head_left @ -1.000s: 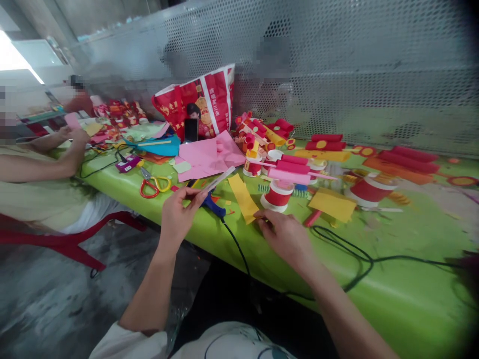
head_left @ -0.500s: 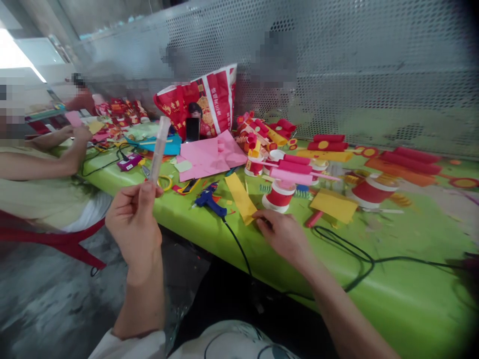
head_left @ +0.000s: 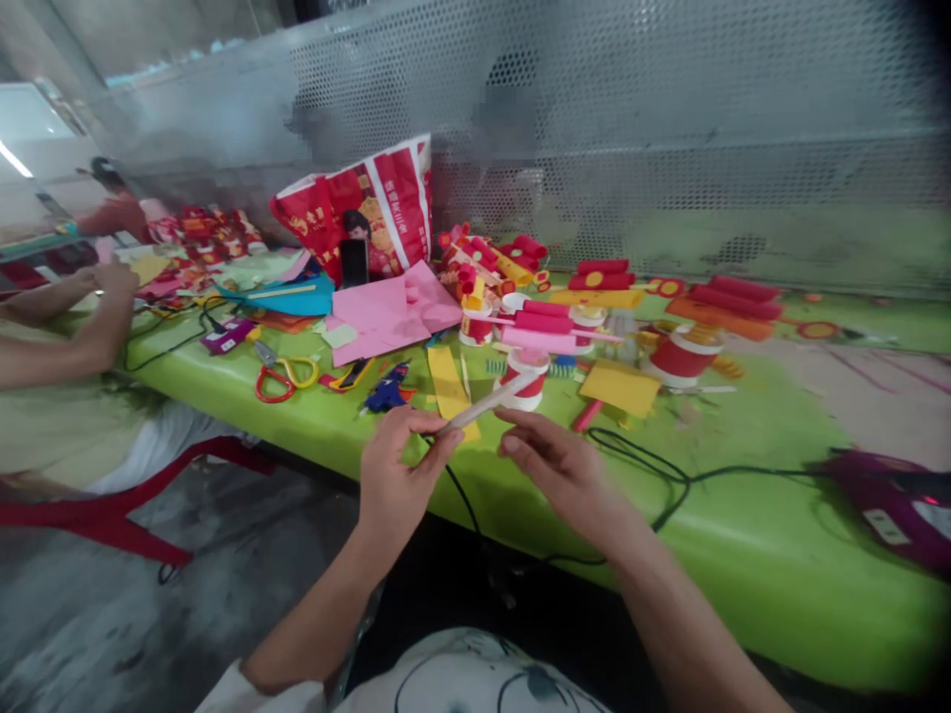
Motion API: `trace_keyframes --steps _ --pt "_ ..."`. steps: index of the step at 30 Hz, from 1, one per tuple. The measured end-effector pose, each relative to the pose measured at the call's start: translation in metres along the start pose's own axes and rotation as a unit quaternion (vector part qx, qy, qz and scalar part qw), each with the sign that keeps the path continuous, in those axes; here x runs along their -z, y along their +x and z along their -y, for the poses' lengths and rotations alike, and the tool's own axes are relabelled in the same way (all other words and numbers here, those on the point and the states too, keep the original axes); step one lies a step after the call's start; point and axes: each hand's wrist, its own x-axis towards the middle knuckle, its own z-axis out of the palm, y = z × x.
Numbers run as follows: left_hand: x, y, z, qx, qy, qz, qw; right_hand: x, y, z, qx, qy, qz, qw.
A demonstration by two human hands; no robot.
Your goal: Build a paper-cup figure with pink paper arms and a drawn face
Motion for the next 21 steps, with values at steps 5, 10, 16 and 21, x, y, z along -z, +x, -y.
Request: trace_keyframes --steps 5,10,16,21 --pt "-0.017 -0.012 -0.001 -0.052 0.03 0.053 0.997 -0.005 -0.009 0.008 -0.061 0.217 -0.001 0.974" --pt "-0.021 -0.019 -0.002 -0.116 0.072 0.123 0.983 -0.013 -0.021 0.0 -0.11 0.309 -0.081 0.941" --pt "-0.013 -0.008 0.005 -0.191 0.224 0.145 0.945 0.021 -0.041 -0.02 -0.137 0.353 -0.16 0.911" --pt "-0.018 -0.01 0.009 -0.23 0.272 0.135 0.925 0.053 -0.047 -0.032 -0.159 0.413 -0.248 0.862"
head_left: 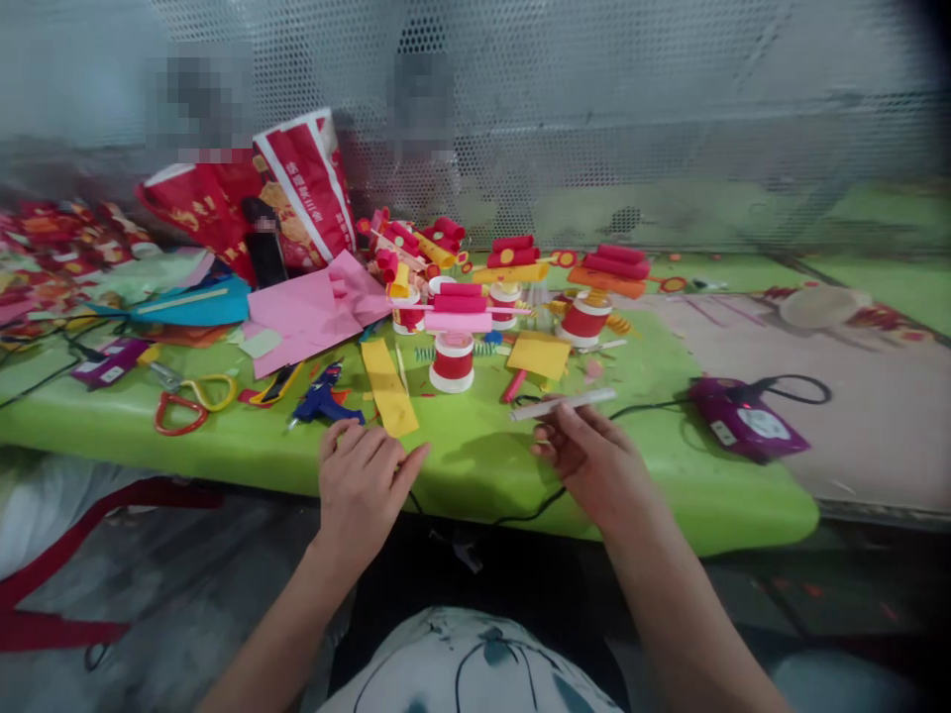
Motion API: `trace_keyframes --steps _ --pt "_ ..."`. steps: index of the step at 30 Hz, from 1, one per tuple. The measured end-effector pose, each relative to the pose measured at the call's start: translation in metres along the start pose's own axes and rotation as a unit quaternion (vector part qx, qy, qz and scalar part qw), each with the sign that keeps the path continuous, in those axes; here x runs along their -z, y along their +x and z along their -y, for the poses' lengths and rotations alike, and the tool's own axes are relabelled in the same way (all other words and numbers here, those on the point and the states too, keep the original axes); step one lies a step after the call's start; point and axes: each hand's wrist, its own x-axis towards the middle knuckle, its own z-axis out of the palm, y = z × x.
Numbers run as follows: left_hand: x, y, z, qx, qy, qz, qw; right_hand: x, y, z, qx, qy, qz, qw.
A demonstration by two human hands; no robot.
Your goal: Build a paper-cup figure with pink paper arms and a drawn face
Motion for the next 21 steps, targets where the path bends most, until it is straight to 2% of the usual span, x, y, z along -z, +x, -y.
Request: trace_keyframes --steps 6,13,16,18,20,21 --pt "-0.008 0.004 -0.007 -0.025 0.03 0.022 0.999 0.015 0.003 0.013 -0.025 0.057 -0.032 0.998" --pt "-0.019 0.002 -0.009 -0.049 0.004 0.075 0.996 0.017 0.003 0.014 0.015 0.01 -0.032 0.999" --pt "-0.023 0.001 -0.009 -0.047 -0.005 0.101 0.994 0.021 0.001 0.018 0.065 -0.056 -0.032 0.996" --pt "-0.024 0.001 -0.008 -0.044 -0.01 0.111 0.993 0.03 -0.003 0.032 0.119 -0.123 -0.054 0.984" --pt "-0.026 0.001 -0.007 -0.047 -0.014 0.114 0.992 0.043 -0.008 0.054 0.195 -0.206 -0.106 0.953" --pt "-0.026 0.0 -0.006 -0.05 -0.016 0.112 0.992 0.05 -0.011 0.066 0.236 -0.269 -0.137 0.924"
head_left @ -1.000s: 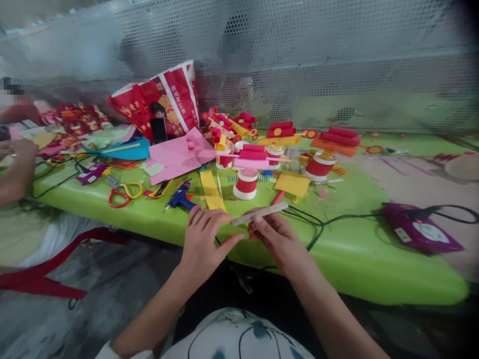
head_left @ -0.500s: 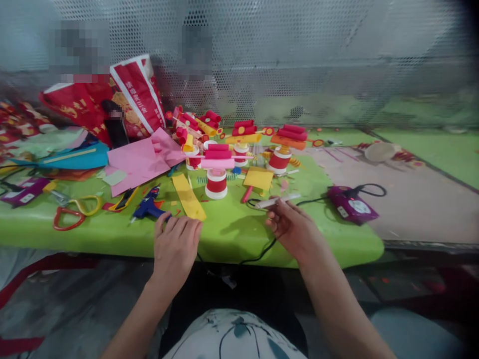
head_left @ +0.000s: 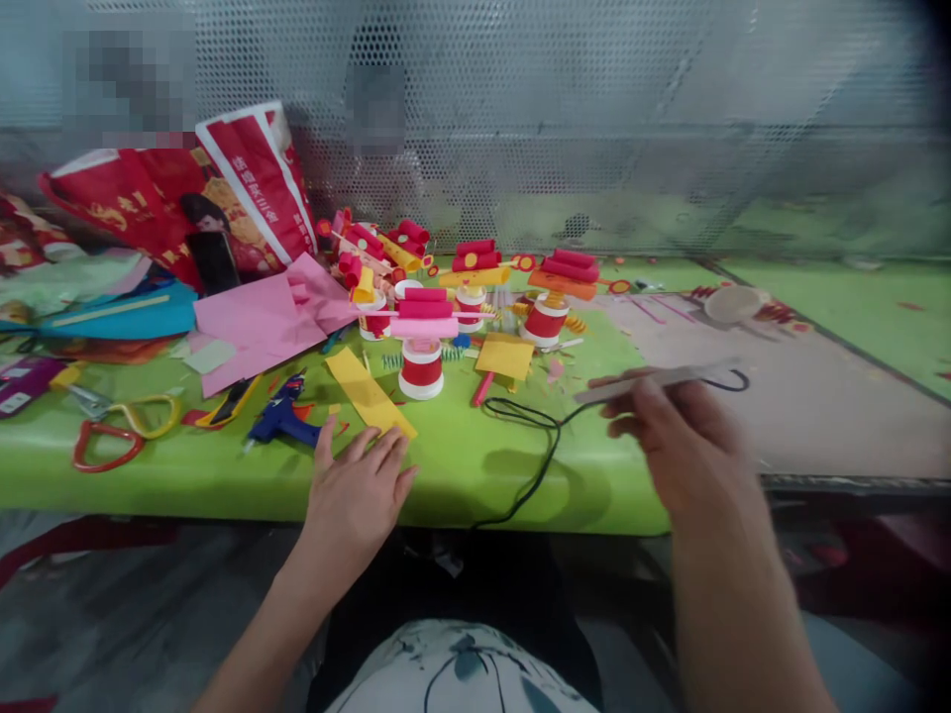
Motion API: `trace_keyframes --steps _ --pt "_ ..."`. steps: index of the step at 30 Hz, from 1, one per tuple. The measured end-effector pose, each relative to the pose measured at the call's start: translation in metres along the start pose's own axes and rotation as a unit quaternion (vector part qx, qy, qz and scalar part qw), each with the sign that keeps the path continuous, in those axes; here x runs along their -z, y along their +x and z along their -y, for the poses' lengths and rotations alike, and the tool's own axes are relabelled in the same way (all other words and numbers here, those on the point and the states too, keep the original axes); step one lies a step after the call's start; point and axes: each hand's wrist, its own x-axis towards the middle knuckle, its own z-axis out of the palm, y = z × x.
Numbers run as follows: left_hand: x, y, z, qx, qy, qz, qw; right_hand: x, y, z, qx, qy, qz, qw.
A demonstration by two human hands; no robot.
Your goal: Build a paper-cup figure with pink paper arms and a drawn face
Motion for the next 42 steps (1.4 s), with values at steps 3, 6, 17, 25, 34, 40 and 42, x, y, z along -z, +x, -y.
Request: trace_keyframes --steps 3,6,17,25,34,40,42 --pt "-0.004 0.0 0.001 -0.012 0.001 -0.008 1.0 0.026 0.011 0.016 0.134 -0.351 -0.053 0.925" --pt "-0.009 0.0 0.001 -0.024 0.015 -0.026 0.999 0.026 0.022 0.014 0.209 -0.645 0.03 0.734" --pt "-0.006 0.001 0.003 -0.044 0.044 -0.069 0.996 -0.019 0.061 -0.018 0.196 -0.713 0.22 0.636" --pt "-0.007 -0.004 0.006 -0.019 -0.051 -0.066 0.996 -0.05 0.081 -0.024 0.241 -0.681 0.228 0.653" --pt "0.001 0.014 0.001 0.02 -0.086 -0.144 0.986 -0.054 0.087 -0.022 0.235 -0.658 0.213 0.683" --pt "-0.002 0.017 -0.001 0.019 -0.142 -0.124 0.982 -0.061 0.086 -0.02 0.259 -0.638 0.273 0.672" --pt "-0.002 0.019 -0.002 0.021 -0.123 -0.124 0.984 -0.065 0.09 -0.022 0.265 -0.633 0.272 0.674"
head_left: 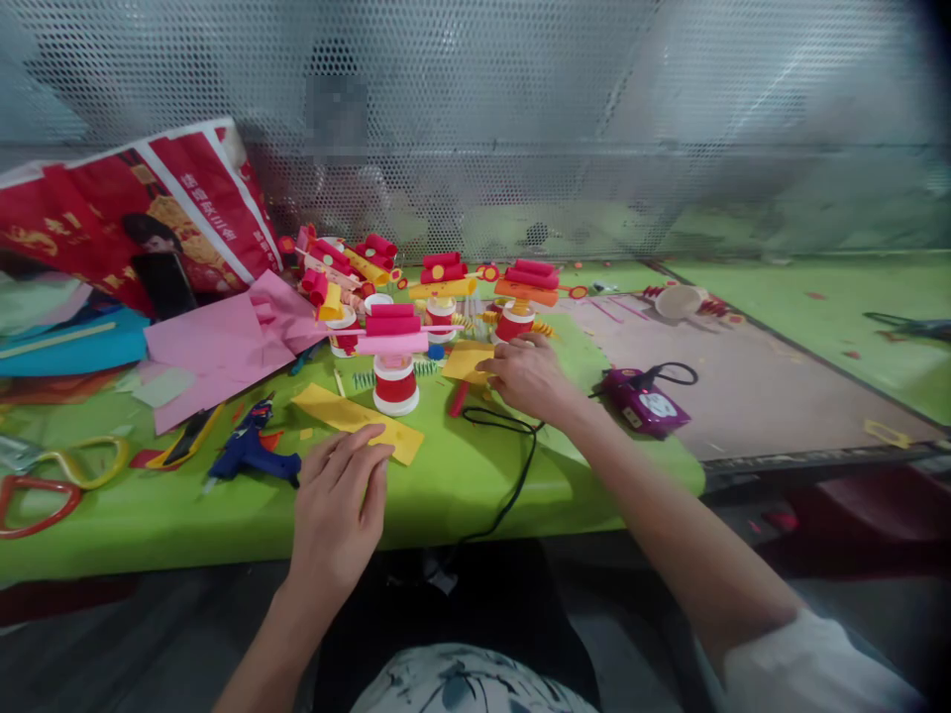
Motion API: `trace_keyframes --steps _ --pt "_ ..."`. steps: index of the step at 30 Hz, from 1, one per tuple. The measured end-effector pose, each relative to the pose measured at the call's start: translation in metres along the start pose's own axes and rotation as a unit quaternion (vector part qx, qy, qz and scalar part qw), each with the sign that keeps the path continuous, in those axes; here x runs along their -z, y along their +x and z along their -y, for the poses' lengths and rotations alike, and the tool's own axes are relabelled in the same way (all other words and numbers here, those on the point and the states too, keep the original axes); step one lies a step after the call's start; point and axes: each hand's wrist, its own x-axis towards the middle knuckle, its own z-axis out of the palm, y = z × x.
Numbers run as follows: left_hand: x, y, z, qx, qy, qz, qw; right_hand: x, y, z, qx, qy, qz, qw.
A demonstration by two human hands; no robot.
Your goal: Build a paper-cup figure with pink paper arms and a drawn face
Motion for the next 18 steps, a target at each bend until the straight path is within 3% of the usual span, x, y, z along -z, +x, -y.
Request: trace_keyframes --steps 4,9,15,18 --pt "0.0 0.001 -0.005 0.016 0.067 -0.021 0.997 0.0 0.009 -0.006 -0.016 0.005 -0.037 0.999" --pt "0.004 0.001 -0.01 0.012 0.067 -0.033 0.997 0.003 0.005 -0.019 -0.056 0.006 -0.073 0.996" --pt "0.003 -0.003 -0.018 -0.011 0.031 -0.064 0.997 -0.007 0.0 -0.008 0.017 0.007 -0.029 0.999" --pt "0.002 -0.008 -0.024 -0.021 0.021 -0.094 0.995 -0.01 0.003 -0.002 0.024 -0.017 -0.038 0.999"
